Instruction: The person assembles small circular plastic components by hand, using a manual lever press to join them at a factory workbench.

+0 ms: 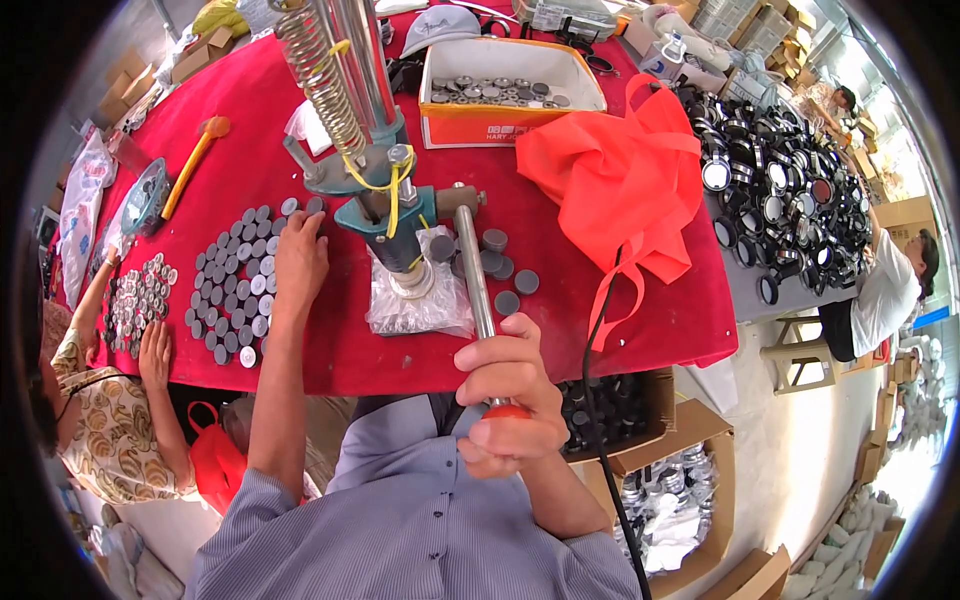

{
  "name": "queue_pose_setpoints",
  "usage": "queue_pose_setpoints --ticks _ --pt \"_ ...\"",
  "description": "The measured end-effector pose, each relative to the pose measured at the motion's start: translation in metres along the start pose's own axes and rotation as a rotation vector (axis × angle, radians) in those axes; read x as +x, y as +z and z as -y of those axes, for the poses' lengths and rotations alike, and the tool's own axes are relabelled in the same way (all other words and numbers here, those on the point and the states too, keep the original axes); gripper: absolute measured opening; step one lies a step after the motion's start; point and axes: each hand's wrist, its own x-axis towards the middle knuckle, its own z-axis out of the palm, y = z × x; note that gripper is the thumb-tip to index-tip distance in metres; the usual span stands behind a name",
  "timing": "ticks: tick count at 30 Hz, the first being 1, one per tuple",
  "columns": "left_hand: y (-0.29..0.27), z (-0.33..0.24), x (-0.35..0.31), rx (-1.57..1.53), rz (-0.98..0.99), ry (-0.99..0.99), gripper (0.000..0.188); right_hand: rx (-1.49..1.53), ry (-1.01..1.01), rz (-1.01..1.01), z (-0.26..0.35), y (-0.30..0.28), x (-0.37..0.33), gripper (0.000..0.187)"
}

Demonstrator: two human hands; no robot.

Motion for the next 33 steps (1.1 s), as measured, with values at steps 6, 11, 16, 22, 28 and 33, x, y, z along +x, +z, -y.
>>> queue_pose_setpoints --ticks 6,11,16,22,28,33 --pt "-0.021 -0.026 -0.019 -0.21 0.066 -0.141 0.033 -0.064 -0.008 0.122 0.003 -0.01 0.035 0.03" --pt "-0.032 -0.046 -0.054 -0.351 0.034 -0.127 0.028 -0.127 0.032 0.263 0.0 -0.007 0.096 0.023" --pt "-0.048 -0.057 -0.058 -0.444 0.04 -0.123 0.034 0.073 0.09 -0.087 -0.036 0.02 0.15 0.017" --pt "-0.06 -0.099 -0.05 -0.605 0.063 -0.019 0.043 0.131 0.312 -0.119 -0.053 0.04 0.201 0.018" --pt "-0.043 -0.123 -0.042 -0.636 0.147 -0.01 0.058 0.359 0.087 -0.01 -0.062 0.041 0.206 0.016" --pt "-0.037 -0.124 -0.042 -0.571 0.154 0.005 0.066 0.045 0.248 -0.041 -0.039 0.031 0.176 0.023"
